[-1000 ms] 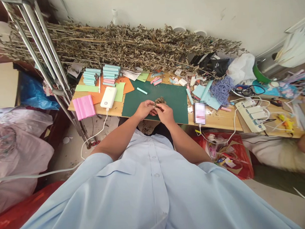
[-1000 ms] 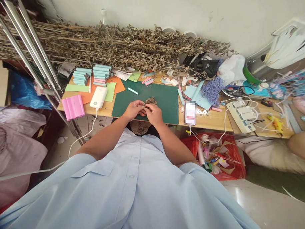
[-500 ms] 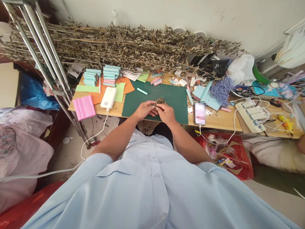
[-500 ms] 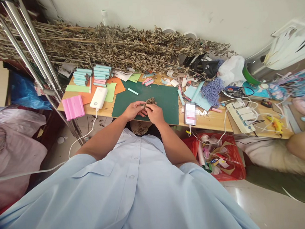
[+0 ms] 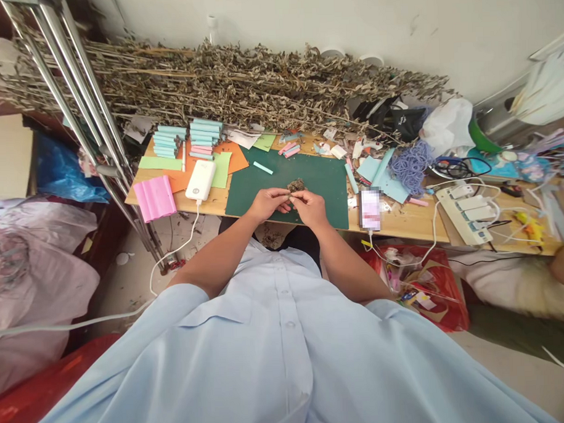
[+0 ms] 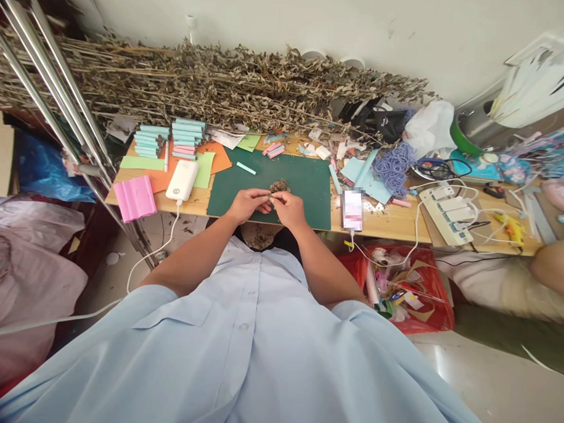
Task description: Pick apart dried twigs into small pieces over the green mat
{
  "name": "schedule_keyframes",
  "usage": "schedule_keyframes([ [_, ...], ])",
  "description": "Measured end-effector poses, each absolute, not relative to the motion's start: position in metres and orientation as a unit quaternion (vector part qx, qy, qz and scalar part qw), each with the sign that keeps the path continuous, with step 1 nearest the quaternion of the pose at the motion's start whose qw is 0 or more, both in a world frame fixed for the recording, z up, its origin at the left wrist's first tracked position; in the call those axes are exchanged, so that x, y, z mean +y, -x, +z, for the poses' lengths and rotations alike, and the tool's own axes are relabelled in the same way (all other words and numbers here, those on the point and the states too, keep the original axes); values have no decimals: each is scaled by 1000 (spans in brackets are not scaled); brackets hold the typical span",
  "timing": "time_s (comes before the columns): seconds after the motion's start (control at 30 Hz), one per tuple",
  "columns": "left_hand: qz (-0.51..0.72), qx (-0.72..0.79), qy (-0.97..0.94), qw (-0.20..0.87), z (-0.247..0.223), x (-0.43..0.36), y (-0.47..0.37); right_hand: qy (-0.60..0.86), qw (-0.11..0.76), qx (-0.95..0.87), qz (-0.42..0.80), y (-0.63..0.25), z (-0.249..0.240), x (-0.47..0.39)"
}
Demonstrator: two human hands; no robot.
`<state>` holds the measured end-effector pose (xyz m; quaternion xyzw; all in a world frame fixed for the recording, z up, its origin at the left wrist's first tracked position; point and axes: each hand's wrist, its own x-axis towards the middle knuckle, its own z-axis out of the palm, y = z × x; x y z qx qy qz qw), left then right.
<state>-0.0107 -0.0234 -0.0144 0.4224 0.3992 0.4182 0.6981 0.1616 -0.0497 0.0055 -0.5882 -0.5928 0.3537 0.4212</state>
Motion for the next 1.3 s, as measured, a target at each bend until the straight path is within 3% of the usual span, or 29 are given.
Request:
schedule_keyframes([
  [0.47,395,431,-430,688,-6,-27,6,599,433,-566,365,-156,3,-49],
  [0.7,410,435,-400,694,-6,-24,6,581,502,-476,429,-156,-4,-45],
  [0.97,394,416,-398,716,-6,-25,10,536,462,-661,248,-152,-3,-52],
  [1.3,395,415,-407,711,-3,-25,10,578,363,-703,200,-153,6,-56],
])
